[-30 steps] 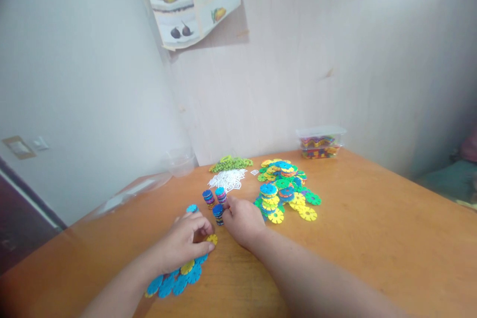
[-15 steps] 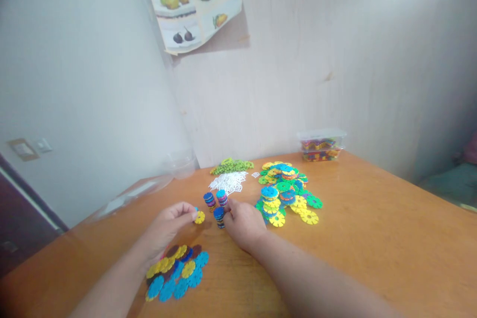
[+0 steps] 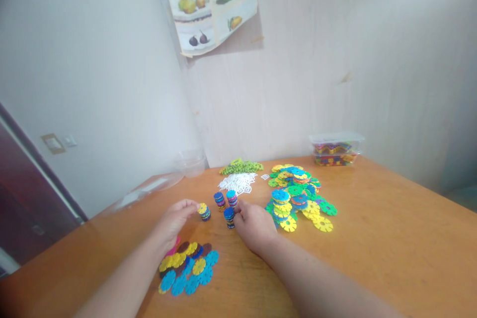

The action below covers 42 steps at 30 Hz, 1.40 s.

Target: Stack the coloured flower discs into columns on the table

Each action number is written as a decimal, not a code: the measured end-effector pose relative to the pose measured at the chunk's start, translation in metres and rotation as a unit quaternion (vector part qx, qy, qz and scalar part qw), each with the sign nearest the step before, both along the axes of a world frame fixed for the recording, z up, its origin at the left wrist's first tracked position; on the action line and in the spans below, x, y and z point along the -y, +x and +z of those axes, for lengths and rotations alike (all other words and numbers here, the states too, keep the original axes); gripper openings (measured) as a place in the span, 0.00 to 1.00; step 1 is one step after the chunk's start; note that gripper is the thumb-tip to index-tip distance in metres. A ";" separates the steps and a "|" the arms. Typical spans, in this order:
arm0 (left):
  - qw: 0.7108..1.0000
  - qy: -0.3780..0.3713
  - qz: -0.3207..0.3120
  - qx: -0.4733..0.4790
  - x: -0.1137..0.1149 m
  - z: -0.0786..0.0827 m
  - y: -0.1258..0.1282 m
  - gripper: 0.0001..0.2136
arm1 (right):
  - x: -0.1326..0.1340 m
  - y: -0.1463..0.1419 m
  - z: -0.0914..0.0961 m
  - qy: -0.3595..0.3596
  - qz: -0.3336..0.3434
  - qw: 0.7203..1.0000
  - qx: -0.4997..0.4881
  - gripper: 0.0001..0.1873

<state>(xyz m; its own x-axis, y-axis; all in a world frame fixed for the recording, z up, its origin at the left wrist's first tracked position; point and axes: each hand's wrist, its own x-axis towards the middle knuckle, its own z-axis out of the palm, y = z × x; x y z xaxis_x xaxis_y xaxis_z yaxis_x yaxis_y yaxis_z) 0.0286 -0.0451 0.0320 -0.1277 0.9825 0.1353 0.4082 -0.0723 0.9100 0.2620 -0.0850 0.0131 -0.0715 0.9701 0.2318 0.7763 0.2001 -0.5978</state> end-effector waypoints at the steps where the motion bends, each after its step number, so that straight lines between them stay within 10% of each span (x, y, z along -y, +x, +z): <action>1: 1.000 -0.001 0.001 -0.001 -0.001 -0.001 -0.001 0.11 | 0.000 0.000 0.000 -0.002 0.001 1.000 -0.001 0.09; 20: 0.993 0.022 -0.029 -0.110 0.007 0.002 0.003 0.28 | -0.002 0.002 -0.004 -0.006 0.010 1.000 -0.002 0.10; 42: 0.976 0.082 -0.058 -0.195 -0.007 -0.016 0.001 0.19 | -0.004 0.003 -0.007 0.009 0.025 1.000 -0.014 0.11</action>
<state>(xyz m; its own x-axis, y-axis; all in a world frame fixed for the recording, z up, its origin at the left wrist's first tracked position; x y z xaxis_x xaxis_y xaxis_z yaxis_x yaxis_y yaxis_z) 0.0295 -0.0385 0.0161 0.0750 0.9486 0.3073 0.7018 -0.2692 0.6596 0.2649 -0.0805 0.0059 -0.1128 0.9614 0.2509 0.7485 0.2483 -0.6149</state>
